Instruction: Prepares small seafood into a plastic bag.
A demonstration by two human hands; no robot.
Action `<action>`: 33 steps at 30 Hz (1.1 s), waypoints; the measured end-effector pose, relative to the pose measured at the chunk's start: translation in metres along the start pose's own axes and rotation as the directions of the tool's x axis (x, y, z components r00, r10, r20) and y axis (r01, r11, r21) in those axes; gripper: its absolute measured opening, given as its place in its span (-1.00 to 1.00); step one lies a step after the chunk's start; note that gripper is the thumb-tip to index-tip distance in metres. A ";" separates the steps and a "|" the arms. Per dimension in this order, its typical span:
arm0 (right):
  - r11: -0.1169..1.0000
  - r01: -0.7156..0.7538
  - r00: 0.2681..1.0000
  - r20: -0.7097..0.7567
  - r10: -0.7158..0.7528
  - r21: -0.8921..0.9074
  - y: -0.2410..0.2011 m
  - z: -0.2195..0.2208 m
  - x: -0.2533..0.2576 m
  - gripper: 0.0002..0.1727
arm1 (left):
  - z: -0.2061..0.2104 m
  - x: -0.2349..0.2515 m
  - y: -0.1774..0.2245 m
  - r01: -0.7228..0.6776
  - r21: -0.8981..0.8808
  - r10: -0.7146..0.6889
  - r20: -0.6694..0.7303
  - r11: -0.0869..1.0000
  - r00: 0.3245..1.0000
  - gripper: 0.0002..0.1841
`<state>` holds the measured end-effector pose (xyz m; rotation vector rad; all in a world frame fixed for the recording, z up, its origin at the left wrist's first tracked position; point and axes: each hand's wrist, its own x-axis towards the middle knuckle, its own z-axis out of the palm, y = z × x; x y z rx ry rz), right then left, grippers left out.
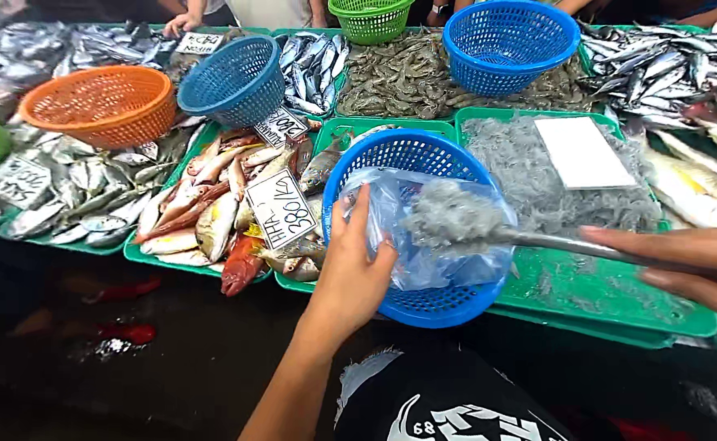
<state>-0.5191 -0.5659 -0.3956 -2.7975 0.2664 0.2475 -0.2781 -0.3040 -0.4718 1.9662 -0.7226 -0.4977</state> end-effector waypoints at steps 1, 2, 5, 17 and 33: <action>0.999 -0.015 1.000 -0.008 0.015 -0.037 -0.016 0.008 0.015 -0.49 | -0.004 0.002 -0.002 0.024 -0.013 -0.023 0.030 1.000 0.999 -0.17; 0.996 -0.038 0.999 -0.029 0.036 -0.086 -0.030 0.018 0.028 -0.50 | -0.007 0.003 -0.005 0.052 -0.017 -0.051 0.061 0.999 0.997 -0.15; 0.963 -0.109 0.992 -0.094 0.088 -0.246 -0.064 0.049 0.055 -0.49 | -0.013 0.004 -0.012 0.118 -0.010 -0.115 0.142 0.993 0.983 -0.13; 0.928 -0.315 0.852 -0.491 0.185 -0.198 -0.077 0.118 0.044 -0.42 | -0.014 -0.025 -0.033 -0.100 0.182 0.110 -0.045 0.978 0.993 -0.13; 0.967 -0.254 0.804 -0.558 0.204 -0.012 -0.061 0.092 -0.024 -0.49 | 0.001 -0.019 -0.030 -0.178 0.130 0.196 -0.143 0.976 0.970 -0.19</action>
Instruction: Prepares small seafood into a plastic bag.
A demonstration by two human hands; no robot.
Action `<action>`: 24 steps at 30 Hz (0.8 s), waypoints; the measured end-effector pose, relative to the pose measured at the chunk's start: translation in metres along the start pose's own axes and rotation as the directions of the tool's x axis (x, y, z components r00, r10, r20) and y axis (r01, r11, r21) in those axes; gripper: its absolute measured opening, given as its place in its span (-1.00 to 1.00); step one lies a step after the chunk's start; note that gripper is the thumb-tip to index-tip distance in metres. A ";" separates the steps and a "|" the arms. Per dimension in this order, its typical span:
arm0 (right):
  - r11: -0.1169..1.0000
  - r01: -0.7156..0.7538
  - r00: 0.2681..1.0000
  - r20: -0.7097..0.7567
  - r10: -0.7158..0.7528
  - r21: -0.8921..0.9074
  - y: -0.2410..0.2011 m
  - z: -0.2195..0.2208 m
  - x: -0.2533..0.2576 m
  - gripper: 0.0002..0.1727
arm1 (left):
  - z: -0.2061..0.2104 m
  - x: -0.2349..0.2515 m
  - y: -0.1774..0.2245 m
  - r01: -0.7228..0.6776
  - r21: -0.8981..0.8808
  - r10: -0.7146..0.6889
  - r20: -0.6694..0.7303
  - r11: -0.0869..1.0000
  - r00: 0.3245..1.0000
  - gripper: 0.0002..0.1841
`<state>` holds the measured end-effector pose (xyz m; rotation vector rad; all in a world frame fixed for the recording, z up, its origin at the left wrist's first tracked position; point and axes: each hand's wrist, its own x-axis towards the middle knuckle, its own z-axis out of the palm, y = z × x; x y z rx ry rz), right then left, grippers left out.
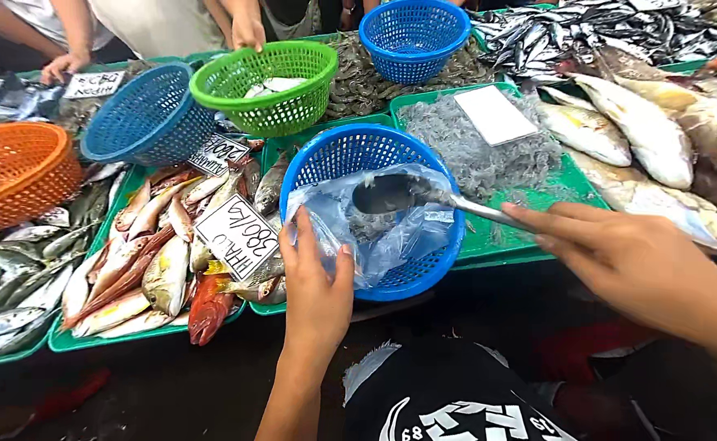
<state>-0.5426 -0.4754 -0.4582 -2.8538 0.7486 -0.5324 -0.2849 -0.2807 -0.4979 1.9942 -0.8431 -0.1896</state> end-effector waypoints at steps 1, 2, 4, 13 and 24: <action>0.999 -0.045 0.999 0.008 0.045 -0.003 0.008 -0.011 -0.004 -0.49 | 0.000 0.000 0.000 -0.002 0.001 0.002 -0.004 1.000 1.000 -0.20; 0.995 -0.095 0.995 0.027 0.096 -0.013 0.019 -0.025 -0.010 -0.48 | 0.000 0.000 -0.001 -0.005 0.007 0.005 -0.009 1.000 1.000 -0.20; 0.973 -0.223 0.966 0.121 0.228 -0.057 0.046 -0.053 -0.023 -0.48 | -0.002 0.001 -0.003 -0.018 0.027 0.019 -0.034 0.999 0.999 -0.21; 0.872 -0.489 0.492 0.824 0.281 -0.005 0.123 -0.046 0.029 -0.71 | -0.001 0.004 -0.010 0.029 0.014 -0.027 -0.098 0.999 0.995 -0.22; 0.866 -0.490 0.524 0.760 0.384 -0.100 0.184 -0.010 0.062 -0.72 | -0.006 0.000 -0.011 0.092 0.032 -0.087 -0.129 0.995 0.988 -0.24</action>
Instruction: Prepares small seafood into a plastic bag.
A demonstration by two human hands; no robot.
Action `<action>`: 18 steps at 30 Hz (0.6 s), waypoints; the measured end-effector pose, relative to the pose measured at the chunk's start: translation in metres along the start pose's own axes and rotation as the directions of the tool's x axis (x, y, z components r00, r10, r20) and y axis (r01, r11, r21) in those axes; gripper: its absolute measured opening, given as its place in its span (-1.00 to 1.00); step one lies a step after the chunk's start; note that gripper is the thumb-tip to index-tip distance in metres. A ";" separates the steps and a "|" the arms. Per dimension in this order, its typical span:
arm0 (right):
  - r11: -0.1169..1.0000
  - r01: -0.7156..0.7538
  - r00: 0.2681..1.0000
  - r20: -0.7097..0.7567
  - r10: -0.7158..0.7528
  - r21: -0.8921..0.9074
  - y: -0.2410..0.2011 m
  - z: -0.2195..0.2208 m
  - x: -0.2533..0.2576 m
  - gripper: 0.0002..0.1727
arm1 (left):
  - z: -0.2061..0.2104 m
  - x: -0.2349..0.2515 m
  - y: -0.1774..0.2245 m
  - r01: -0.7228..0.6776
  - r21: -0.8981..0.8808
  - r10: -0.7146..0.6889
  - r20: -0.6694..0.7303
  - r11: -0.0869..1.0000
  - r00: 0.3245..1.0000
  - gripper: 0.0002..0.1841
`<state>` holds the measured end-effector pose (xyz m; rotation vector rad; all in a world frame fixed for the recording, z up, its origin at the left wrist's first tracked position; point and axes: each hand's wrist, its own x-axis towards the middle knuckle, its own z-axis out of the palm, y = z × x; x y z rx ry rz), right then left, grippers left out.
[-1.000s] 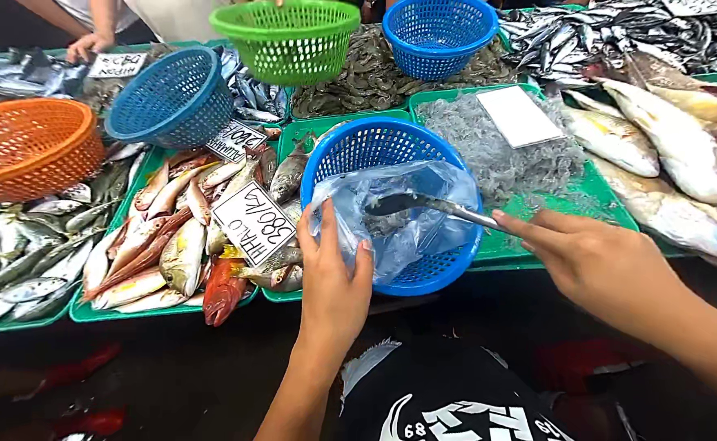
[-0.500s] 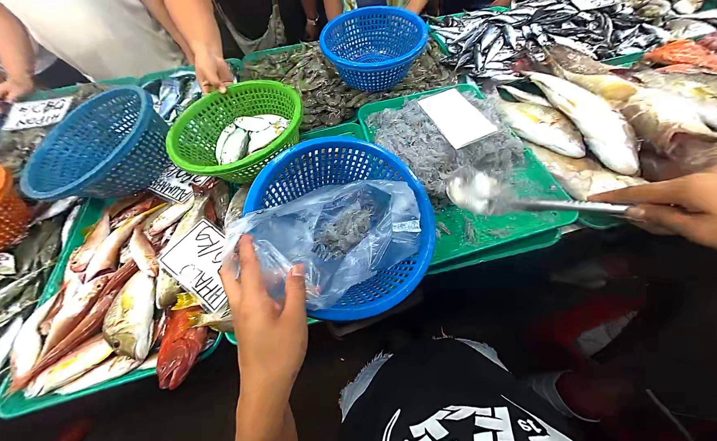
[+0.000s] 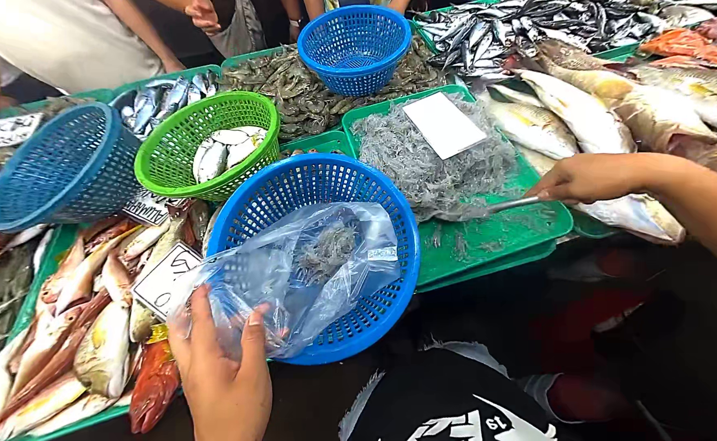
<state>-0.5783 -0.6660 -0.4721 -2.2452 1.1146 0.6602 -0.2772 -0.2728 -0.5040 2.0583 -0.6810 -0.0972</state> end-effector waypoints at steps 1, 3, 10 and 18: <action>0.998 -0.015 0.997 -0.073 0.010 -0.064 0.005 0.002 0.003 -0.73 | 0.001 0.000 0.002 0.011 -0.013 -0.011 -0.002 1.000 1.000 -0.25; 0.985 -0.071 0.983 -0.180 0.042 -0.157 -0.002 0.009 0.004 -0.72 | 0.003 0.002 0.006 0.017 -0.030 -0.017 -0.007 0.999 1.000 -0.26; 0.973 -0.141 0.912 -0.406 0.056 -0.182 -0.028 0.068 -0.016 -0.65 | 0.009 0.005 0.001 -0.037 0.006 0.037 -0.010 0.999 0.999 -0.24; 0.975 -0.157 0.897 -0.435 0.075 -0.156 -0.040 0.086 -0.043 -0.62 | 0.007 0.005 0.005 -0.053 -0.019 0.053 -0.005 0.998 0.999 -0.25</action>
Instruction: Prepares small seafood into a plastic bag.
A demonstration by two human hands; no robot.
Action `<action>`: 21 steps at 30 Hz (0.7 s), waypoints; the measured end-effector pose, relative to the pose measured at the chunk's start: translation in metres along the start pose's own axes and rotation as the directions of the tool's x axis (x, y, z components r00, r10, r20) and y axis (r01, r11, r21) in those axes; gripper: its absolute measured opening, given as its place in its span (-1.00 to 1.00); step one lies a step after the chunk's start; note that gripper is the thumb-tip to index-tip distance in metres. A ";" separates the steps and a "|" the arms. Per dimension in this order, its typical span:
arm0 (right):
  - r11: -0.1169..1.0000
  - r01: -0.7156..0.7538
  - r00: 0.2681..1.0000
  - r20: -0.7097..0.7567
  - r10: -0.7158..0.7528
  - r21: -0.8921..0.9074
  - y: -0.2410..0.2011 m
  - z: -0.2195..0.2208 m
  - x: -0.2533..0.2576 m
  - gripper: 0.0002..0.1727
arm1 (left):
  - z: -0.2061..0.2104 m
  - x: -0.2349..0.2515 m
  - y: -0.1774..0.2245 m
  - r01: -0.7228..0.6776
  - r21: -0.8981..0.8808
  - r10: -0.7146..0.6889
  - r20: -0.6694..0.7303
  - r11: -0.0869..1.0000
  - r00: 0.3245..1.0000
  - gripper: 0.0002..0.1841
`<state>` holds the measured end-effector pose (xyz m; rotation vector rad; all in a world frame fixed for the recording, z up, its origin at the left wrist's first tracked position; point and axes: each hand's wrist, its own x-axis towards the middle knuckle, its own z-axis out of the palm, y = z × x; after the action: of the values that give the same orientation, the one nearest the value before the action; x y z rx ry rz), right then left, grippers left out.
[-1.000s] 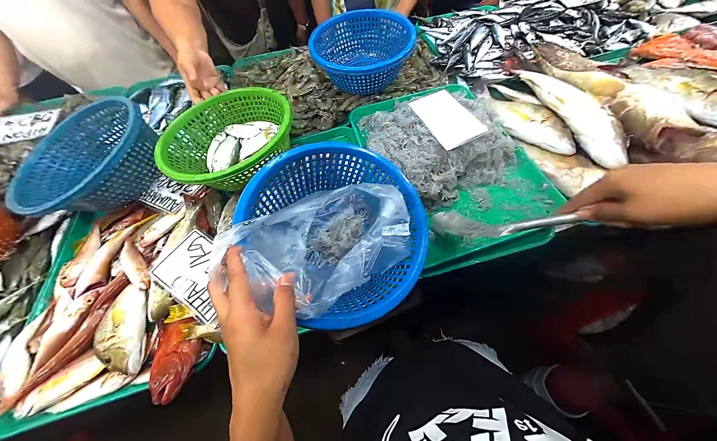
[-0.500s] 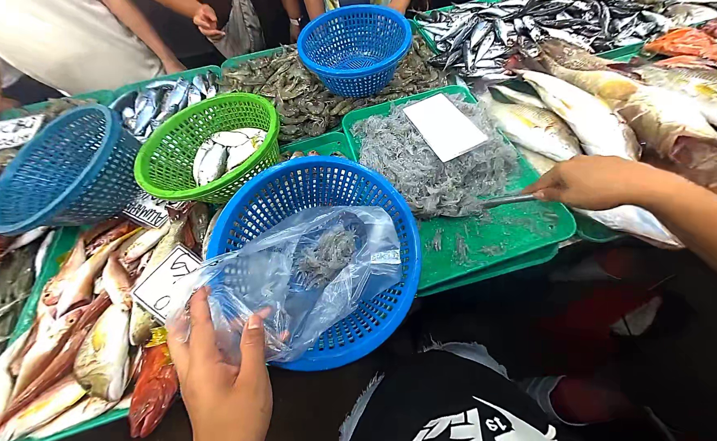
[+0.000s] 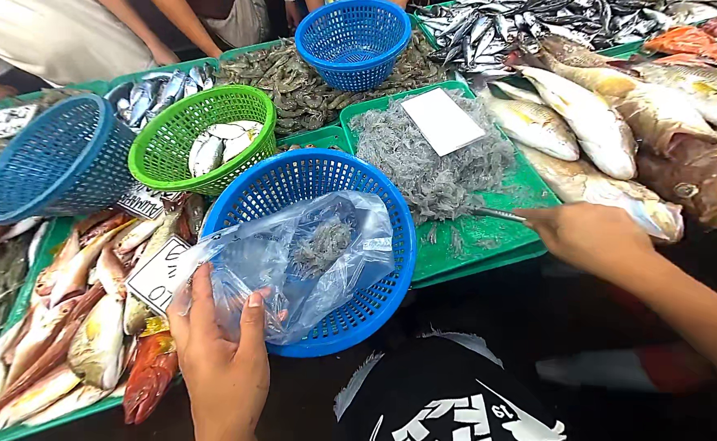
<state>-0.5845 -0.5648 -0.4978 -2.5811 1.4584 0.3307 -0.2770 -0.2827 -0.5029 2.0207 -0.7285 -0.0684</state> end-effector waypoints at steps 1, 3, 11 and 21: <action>1.000 -0.018 0.999 0.026 0.018 0.013 -0.003 0.004 0.008 -0.62 | 0.001 0.001 0.000 -0.010 0.004 0.010 0.004 1.000 1.000 -0.26; 0.999 -0.032 0.999 0.021 0.032 0.031 -0.003 0.012 0.017 -0.61 | 0.004 0.002 0.001 -0.018 0.003 0.018 0.009 1.000 1.000 -0.27; 0.989 0.028 0.987 -0.162 -0.004 0.147 0.035 0.027 -0.020 -0.65 | 0.005 0.006 0.003 -0.022 0.027 0.022 0.029 0.999 0.999 -0.22; 0.944 0.054 0.986 -0.168 0.002 0.326 0.041 0.002 -0.032 -0.66 | 0.009 0.011 0.002 -0.034 -0.058 0.038 0.068 0.998 0.997 -0.17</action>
<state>-0.6363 -0.5588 -0.4922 -2.3972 1.3896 -0.1299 -0.2715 -0.2957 -0.5038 1.9582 -0.7977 -0.1372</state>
